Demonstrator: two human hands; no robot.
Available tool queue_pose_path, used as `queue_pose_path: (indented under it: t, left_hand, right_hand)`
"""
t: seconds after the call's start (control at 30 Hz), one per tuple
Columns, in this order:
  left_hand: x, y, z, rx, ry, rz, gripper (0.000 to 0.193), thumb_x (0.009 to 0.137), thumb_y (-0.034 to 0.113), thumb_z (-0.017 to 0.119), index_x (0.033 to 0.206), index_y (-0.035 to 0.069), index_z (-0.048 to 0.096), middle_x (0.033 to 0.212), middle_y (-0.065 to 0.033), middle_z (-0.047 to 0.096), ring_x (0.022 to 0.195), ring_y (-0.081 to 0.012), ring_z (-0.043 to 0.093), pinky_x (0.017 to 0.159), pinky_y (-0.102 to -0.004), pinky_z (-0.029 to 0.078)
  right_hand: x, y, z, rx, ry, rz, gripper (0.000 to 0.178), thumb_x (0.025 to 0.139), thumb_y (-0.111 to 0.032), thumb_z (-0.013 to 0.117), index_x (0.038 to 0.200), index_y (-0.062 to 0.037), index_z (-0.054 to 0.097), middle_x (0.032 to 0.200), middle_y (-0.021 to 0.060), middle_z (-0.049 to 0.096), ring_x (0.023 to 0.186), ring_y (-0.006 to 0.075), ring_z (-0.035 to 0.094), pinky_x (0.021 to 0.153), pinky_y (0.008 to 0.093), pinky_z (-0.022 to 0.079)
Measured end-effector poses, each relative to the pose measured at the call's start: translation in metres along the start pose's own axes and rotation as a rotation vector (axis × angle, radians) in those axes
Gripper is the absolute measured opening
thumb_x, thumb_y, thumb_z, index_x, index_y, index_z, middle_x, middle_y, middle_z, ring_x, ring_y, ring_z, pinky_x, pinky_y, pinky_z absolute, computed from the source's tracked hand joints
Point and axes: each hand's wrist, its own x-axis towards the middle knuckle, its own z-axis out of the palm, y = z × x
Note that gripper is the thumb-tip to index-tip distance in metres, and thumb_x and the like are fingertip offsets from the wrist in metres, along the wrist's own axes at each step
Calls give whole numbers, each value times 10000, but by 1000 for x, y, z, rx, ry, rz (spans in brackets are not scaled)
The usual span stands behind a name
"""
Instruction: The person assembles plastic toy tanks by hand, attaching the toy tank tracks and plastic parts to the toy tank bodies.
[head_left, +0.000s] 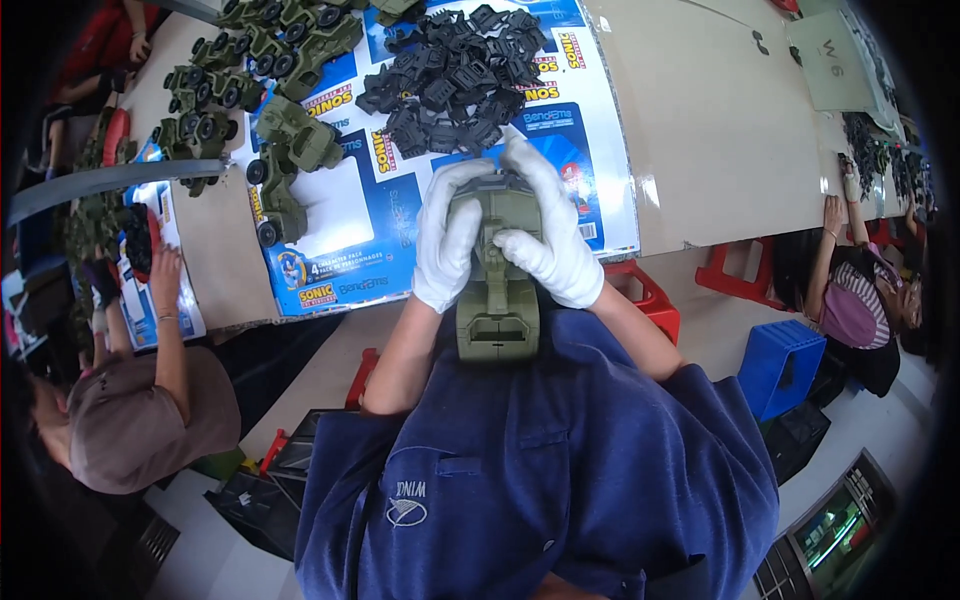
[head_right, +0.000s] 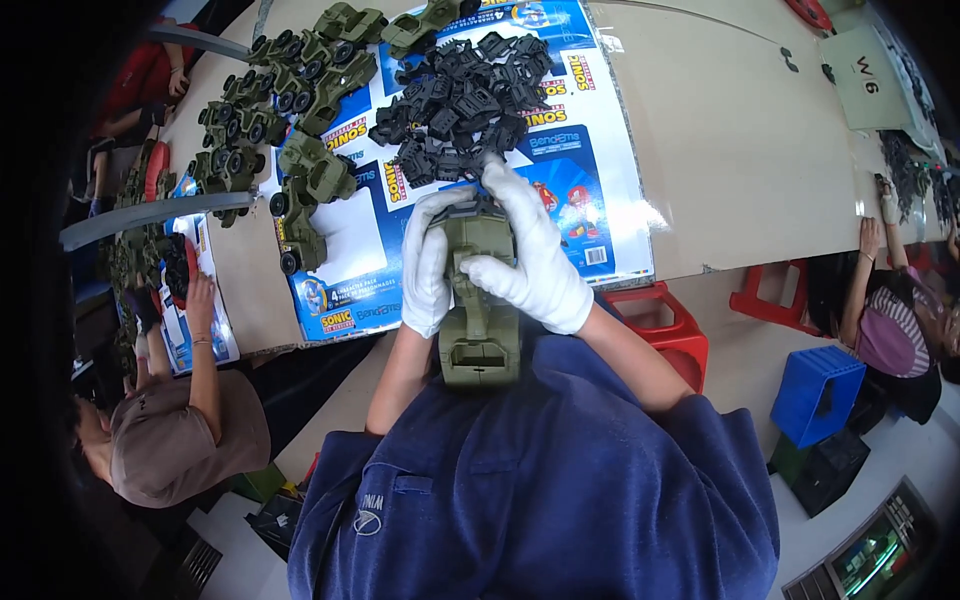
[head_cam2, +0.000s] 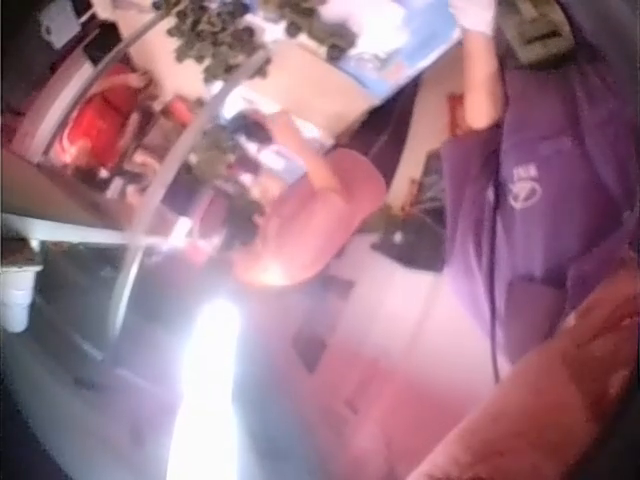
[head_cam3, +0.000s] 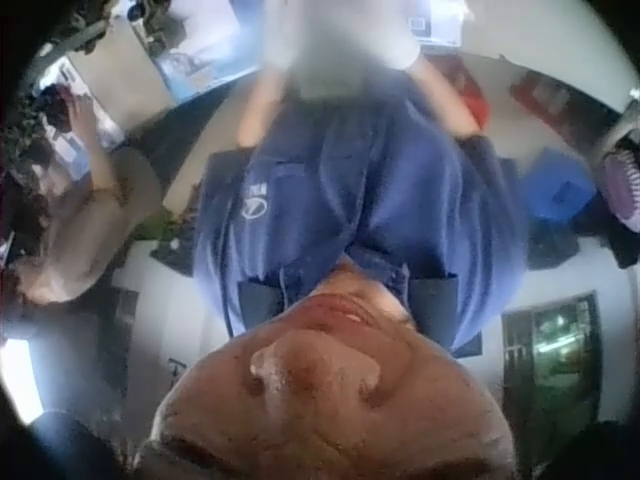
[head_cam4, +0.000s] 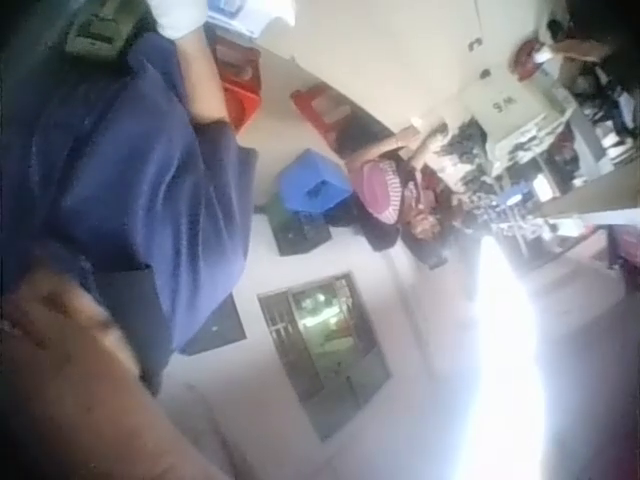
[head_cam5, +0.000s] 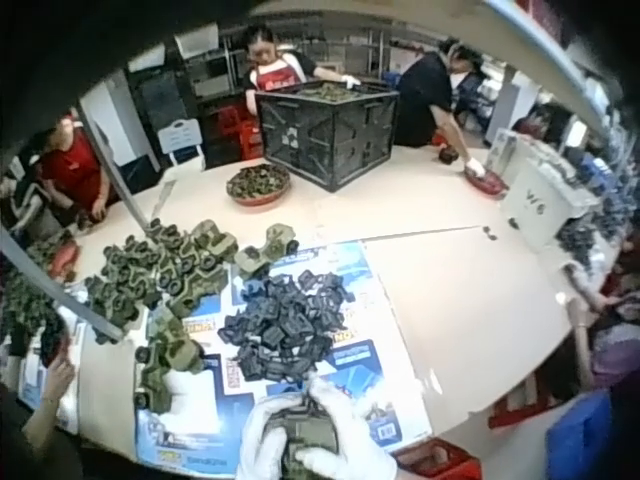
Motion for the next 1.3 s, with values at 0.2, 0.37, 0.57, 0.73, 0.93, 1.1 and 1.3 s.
queue_pose_path:
  t: [0.2,0.37,0.57,0.73,0.93,1.1,1.3]
  left_hand:
    - [-9,28,-6,-747,-243,-453,1131,731,559,802,1523,15,205,1505,-147,368,1417,-255,335,1164,-409,261]
    - [14,25,-13,-362,-200,-307,1038,650,248,922,1466,56,309,1403,-121,493,1288,-231,501,1065,-377,415]
    - [14,38,-6,671,-195,157,808,624,198,884,1334,62,521,1176,-153,651,1073,-285,645,836,-376,504]
    - [12,44,6,888,-204,419,752,643,192,798,1341,129,524,1120,-53,630,1057,-234,598,779,-361,411]
    - [11,50,16,980,-237,444,681,675,150,750,1321,159,535,1080,-34,617,1040,-224,583,749,-359,401]
    - [13,44,18,990,-233,493,677,661,150,749,1305,173,543,1040,-23,608,1046,-215,580,743,-352,393]
    - [8,53,21,961,-303,394,810,597,165,829,1343,182,512,1123,-57,570,1068,-249,583,847,-372,430]
  right_hand:
    - [19,-3,-15,137,-50,-22,853,769,-532,757,1349,16,456,1388,253,504,1308,379,472,1106,449,349]
    - [40,13,-35,225,-305,39,1077,769,-640,714,1503,23,289,1544,255,317,1446,359,306,1181,424,237]
    - [18,4,-30,812,-207,405,1143,771,-617,720,1547,17,171,1582,231,250,1460,326,283,1192,417,219]
    - [1,22,-30,1242,-196,583,964,798,-363,796,1522,-5,271,1533,199,367,1422,301,366,1180,408,287]
    - [-6,17,-32,1383,-99,617,921,734,-225,822,1485,6,341,1509,197,408,1382,299,431,1161,403,339]
    - [-10,16,-32,1355,-47,590,923,717,-213,828,1478,9,354,1503,198,417,1375,300,440,1156,398,347]
    - [-8,16,-43,1285,-85,668,954,698,-253,848,1473,14,361,1488,193,436,1366,286,451,1149,396,353]
